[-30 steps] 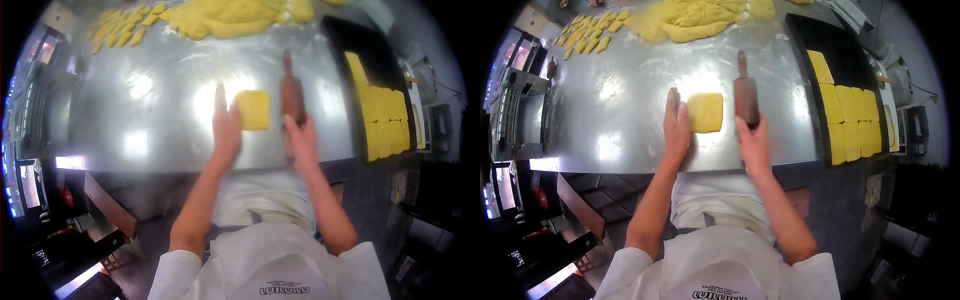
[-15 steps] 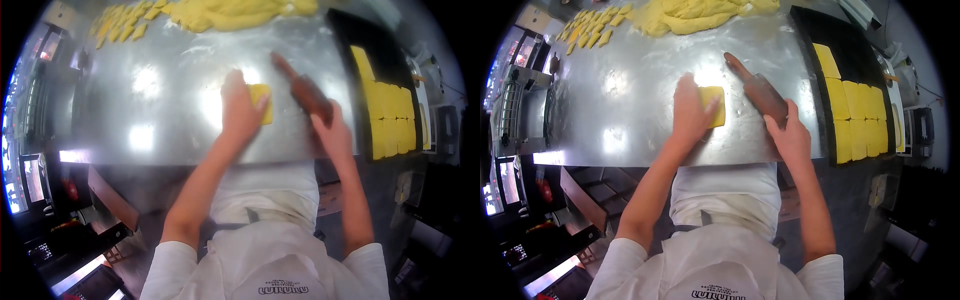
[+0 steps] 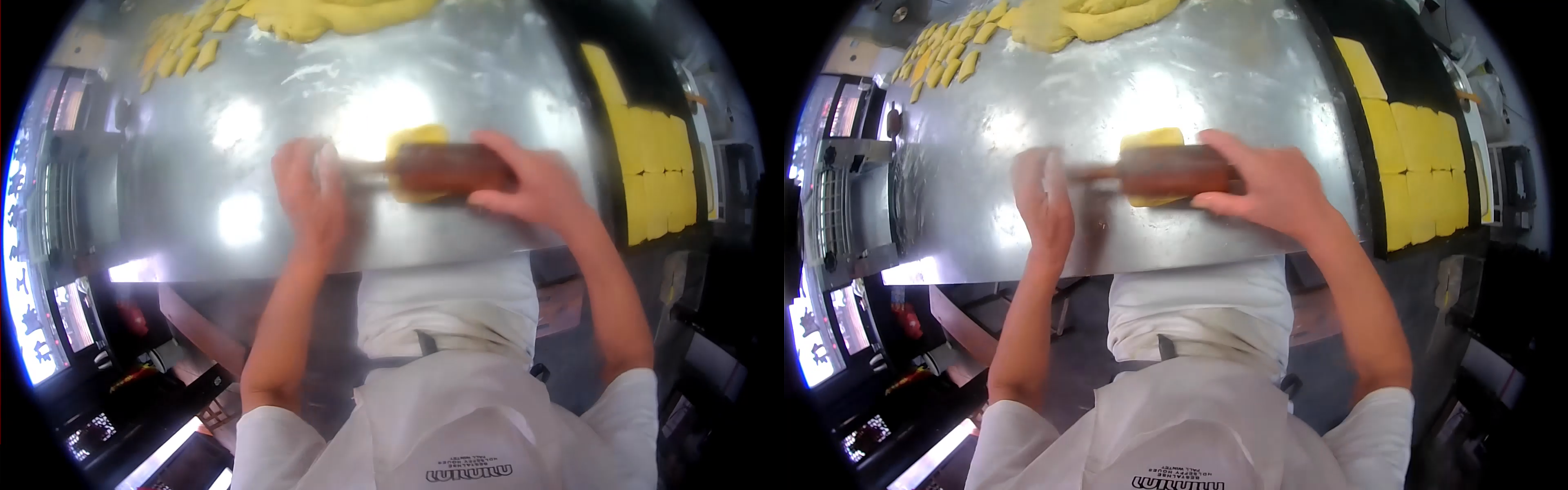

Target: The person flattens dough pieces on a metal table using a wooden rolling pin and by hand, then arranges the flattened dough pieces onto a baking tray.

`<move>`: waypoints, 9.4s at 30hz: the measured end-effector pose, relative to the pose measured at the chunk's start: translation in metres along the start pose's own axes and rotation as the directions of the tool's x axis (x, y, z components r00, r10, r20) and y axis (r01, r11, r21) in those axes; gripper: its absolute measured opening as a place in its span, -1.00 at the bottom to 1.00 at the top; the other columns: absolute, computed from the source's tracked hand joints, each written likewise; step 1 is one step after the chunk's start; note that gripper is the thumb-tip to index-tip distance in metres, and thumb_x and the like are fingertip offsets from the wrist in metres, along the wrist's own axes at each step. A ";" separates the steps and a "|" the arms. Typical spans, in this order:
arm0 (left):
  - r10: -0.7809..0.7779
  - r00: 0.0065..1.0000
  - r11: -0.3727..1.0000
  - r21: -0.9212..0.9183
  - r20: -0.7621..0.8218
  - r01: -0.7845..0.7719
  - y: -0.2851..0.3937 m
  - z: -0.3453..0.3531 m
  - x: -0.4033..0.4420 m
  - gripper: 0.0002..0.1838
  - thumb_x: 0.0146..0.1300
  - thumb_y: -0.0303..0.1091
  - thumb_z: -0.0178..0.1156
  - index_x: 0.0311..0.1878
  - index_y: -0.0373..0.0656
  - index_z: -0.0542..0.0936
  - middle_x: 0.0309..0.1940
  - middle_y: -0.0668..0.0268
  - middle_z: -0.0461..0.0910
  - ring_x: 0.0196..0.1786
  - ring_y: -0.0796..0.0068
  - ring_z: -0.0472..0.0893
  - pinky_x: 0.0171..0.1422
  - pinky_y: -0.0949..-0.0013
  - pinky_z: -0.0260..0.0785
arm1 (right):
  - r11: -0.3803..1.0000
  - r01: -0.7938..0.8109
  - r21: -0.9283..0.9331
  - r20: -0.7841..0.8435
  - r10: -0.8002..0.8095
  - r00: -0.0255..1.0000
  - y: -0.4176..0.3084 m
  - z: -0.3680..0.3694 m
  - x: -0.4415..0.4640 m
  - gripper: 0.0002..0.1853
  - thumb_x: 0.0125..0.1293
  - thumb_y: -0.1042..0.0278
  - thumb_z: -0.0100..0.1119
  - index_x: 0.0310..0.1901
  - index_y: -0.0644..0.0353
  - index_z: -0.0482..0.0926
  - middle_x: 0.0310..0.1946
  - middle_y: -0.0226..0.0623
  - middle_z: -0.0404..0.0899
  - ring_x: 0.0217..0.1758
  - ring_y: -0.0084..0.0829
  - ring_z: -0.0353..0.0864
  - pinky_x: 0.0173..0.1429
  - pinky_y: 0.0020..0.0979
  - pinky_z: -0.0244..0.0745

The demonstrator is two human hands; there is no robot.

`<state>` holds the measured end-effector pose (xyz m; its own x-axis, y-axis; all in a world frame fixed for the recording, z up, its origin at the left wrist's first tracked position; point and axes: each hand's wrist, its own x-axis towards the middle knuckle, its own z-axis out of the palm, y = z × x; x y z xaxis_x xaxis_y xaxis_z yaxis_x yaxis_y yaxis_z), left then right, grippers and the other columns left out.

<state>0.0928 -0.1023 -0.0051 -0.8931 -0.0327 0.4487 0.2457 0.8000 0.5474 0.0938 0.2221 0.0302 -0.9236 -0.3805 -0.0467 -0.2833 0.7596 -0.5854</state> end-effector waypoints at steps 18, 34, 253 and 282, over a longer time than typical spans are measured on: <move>0.020 0.981 0.962 0.264 0.195 -0.072 -0.021 0.033 -0.017 -0.50 0.59 -0.06 0.04 -0.42 -0.19 0.68 -0.48 0.01 0.65 -0.34 -0.24 0.61 -0.19 -0.20 0.43 | 0.970 0.094 -0.222 -0.220 -0.144 0.965 0.013 0.047 0.038 -0.39 0.42 -0.30 0.23 0.31 -0.07 0.60 -0.48 -0.25 0.73 -0.39 -0.10 0.75 -0.31 -0.10 0.56; -0.278 0.914 0.949 -0.062 0.297 0.308 0.005 0.025 0.032 -0.67 0.51 -0.12 0.21 0.02 -0.20 0.74 -0.14 -0.05 0.74 0.00 -0.14 0.70 0.12 -0.07 0.54 | 0.937 -0.284 0.204 -0.259 0.331 0.907 0.037 0.030 0.043 -0.28 0.35 -0.40 0.31 0.37 -0.09 0.62 -0.01 -0.23 0.82 0.07 -0.19 0.79 0.19 -0.21 0.58; 0.090 0.864 0.990 0.048 0.495 -0.131 0.047 0.056 0.020 -0.43 0.40 -0.25 0.39 0.40 -0.25 0.56 0.02 -0.03 0.75 0.00 0.10 0.76 0.13 0.18 0.57 | 0.906 -0.420 0.044 -0.505 0.383 0.773 0.067 0.016 -0.004 -0.33 0.38 -0.24 0.38 0.34 0.07 0.59 -0.05 -0.05 0.78 0.07 0.05 0.74 0.20 -0.09 0.60; -0.044 0.670 0.999 0.010 0.741 0.053 0.043 0.064 0.045 -0.48 0.26 -0.15 0.47 0.15 -0.33 0.67 0.00 -0.09 0.71 0.08 -0.03 0.72 0.17 0.08 0.55 | 0.724 -0.200 0.660 -0.242 0.457 0.856 -0.007 0.073 -0.055 -0.63 0.49 0.42 0.30 0.28 0.23 0.63 0.13 -0.33 0.73 0.05 -0.56 0.64 0.16 -0.43 0.56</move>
<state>0.0394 -0.0313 -0.0069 -0.8882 0.3874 -0.2470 0.1937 0.8033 0.5631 0.1658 0.1991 -0.0218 -0.9825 0.1488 -0.1117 0.1500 0.2777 -0.9489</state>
